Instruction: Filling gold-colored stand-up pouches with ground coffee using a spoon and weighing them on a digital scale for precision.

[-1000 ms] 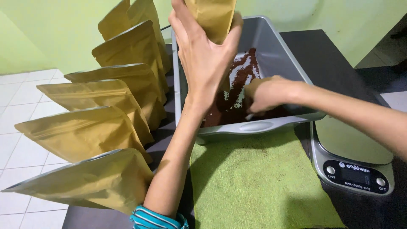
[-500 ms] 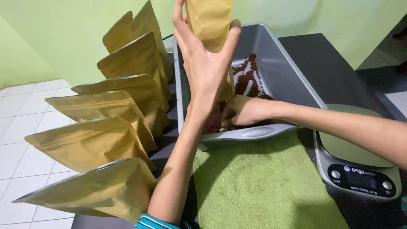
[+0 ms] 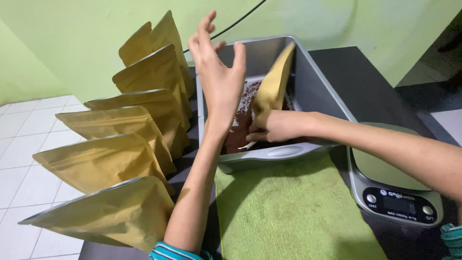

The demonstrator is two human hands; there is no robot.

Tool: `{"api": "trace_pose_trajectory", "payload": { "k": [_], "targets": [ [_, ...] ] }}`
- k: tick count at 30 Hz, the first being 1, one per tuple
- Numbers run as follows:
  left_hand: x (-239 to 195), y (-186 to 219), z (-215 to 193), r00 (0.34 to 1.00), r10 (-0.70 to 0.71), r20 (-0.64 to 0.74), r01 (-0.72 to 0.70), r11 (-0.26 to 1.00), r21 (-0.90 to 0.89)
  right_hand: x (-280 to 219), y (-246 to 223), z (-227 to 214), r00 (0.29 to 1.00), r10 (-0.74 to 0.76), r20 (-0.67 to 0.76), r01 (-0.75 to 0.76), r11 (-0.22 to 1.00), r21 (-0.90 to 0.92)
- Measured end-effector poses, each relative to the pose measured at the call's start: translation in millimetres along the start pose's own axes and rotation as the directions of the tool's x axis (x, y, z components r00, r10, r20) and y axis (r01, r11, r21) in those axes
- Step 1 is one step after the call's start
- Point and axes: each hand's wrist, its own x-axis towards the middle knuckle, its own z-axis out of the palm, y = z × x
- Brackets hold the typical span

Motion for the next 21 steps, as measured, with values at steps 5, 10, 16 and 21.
{"api": "trace_pose_trajectory", "payload": {
  "k": [5,10,16,21],
  "targets": [
    [-3,5,3,0.997,0.045,-0.066,-0.04,0.996,0.075,-34,-12,-43,0.974,0.223,-0.035,-0.22,0.973,0.062],
    [-5,9,3,0.998,-0.011,0.06,0.002,0.989,0.145,-36,50,-75,0.733,0.251,-0.632,-0.355,0.934,-0.042],
    [-5,3,4,0.995,0.03,0.1,-0.055,0.966,0.254,37,165,-70,0.69,0.523,-0.501,-0.671,0.721,-0.172],
    [-4,6,3,0.989,-0.016,0.144,-0.024,0.961,0.274,50,77,-69,0.674,0.717,-0.178,-0.735,0.626,-0.26]
  ]
}}
